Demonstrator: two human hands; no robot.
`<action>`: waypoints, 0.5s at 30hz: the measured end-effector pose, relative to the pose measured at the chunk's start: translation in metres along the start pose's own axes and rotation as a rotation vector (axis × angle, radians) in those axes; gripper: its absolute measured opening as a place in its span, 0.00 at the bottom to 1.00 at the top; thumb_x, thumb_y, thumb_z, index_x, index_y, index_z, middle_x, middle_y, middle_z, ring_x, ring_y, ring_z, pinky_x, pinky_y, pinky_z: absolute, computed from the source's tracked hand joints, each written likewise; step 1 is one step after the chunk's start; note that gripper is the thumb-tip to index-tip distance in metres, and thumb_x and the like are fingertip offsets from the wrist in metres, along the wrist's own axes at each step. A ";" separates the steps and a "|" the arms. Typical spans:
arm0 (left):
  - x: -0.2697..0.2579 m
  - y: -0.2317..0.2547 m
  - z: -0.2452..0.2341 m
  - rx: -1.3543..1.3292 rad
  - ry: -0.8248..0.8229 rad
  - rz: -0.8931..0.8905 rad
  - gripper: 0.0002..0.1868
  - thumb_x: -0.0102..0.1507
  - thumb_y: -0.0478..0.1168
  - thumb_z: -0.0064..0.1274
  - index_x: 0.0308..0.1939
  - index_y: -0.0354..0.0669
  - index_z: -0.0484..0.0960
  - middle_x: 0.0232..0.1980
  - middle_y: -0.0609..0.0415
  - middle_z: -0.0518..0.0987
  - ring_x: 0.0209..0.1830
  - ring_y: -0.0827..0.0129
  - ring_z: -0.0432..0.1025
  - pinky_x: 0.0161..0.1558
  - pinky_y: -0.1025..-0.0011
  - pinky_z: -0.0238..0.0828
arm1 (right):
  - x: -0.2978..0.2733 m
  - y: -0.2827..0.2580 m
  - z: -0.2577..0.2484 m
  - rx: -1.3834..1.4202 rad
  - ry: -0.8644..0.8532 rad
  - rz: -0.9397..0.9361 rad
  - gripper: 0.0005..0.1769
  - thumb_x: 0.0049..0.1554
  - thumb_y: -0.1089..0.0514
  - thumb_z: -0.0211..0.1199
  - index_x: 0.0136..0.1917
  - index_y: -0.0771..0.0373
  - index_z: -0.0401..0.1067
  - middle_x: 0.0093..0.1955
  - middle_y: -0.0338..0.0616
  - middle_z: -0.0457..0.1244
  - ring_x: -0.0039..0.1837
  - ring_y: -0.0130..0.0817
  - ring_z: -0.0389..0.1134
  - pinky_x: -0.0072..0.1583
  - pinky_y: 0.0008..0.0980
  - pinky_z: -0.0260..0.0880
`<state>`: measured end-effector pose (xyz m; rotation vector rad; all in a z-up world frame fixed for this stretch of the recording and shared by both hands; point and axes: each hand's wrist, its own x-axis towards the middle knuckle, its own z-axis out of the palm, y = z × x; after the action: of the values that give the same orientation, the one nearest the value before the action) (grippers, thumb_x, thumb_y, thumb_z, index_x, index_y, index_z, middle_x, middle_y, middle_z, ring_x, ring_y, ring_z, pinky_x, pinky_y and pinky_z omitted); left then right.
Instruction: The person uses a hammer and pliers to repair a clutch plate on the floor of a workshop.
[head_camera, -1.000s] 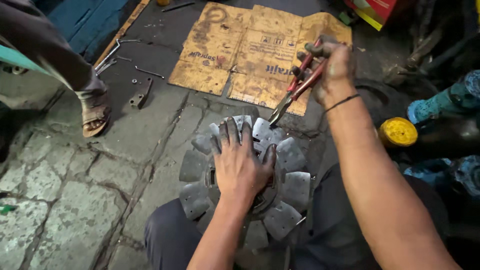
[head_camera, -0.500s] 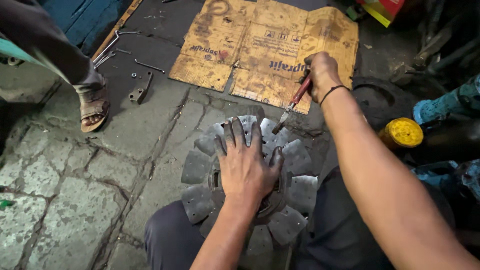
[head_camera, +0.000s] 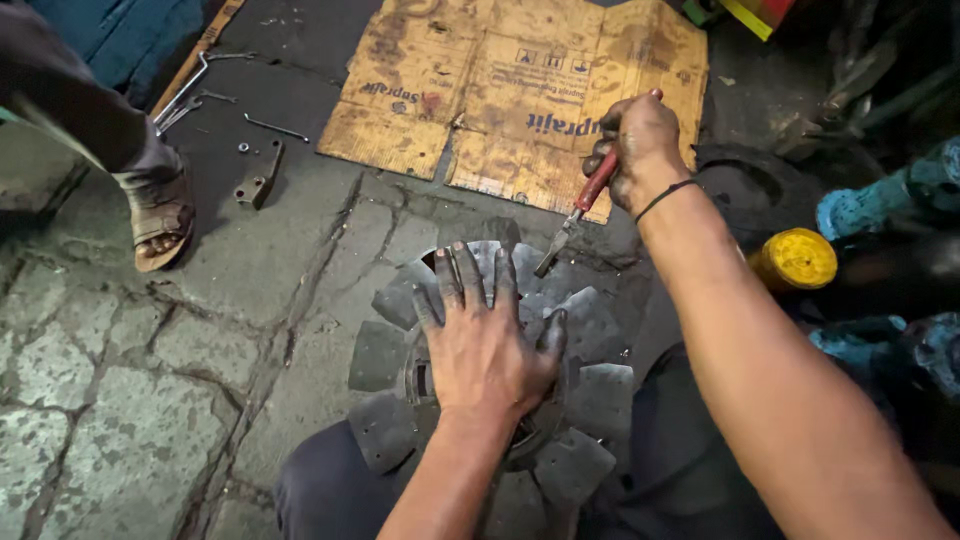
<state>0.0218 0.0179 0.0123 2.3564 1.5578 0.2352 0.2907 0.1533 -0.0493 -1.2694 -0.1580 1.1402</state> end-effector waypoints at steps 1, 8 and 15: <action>0.000 0.000 0.001 -0.008 0.032 0.011 0.51 0.56 0.67 0.51 0.77 0.46 0.59 0.80 0.32 0.50 0.82 0.40 0.40 0.71 0.40 0.30 | -0.003 -0.001 0.003 -0.013 0.010 -0.019 0.06 0.54 0.60 0.51 0.36 0.61 0.57 0.31 0.41 0.48 0.29 0.35 0.51 0.33 0.41 0.57; 0.008 -0.002 0.000 -0.019 0.036 -0.012 0.55 0.54 0.67 0.52 0.76 0.39 0.58 0.80 0.32 0.51 0.82 0.41 0.41 0.72 0.40 0.31 | -0.028 -0.012 0.019 0.084 0.026 -0.165 0.02 0.53 0.63 0.49 0.38 0.60 0.62 0.31 0.42 0.55 0.29 0.30 0.54 0.31 0.34 0.56; 0.007 -0.010 -0.004 0.011 0.000 -0.032 0.55 0.54 0.68 0.53 0.76 0.38 0.58 0.81 0.34 0.50 0.82 0.44 0.42 0.71 0.40 0.32 | -0.038 -0.008 0.001 0.072 -0.147 -0.369 0.07 0.56 0.70 0.54 0.40 0.65 0.57 0.33 0.44 0.52 0.31 0.34 0.54 0.33 0.40 0.55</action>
<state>0.0151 0.0290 0.0126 2.3382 1.5990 0.2195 0.2765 0.1274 -0.0247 -1.0400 -0.4388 0.9092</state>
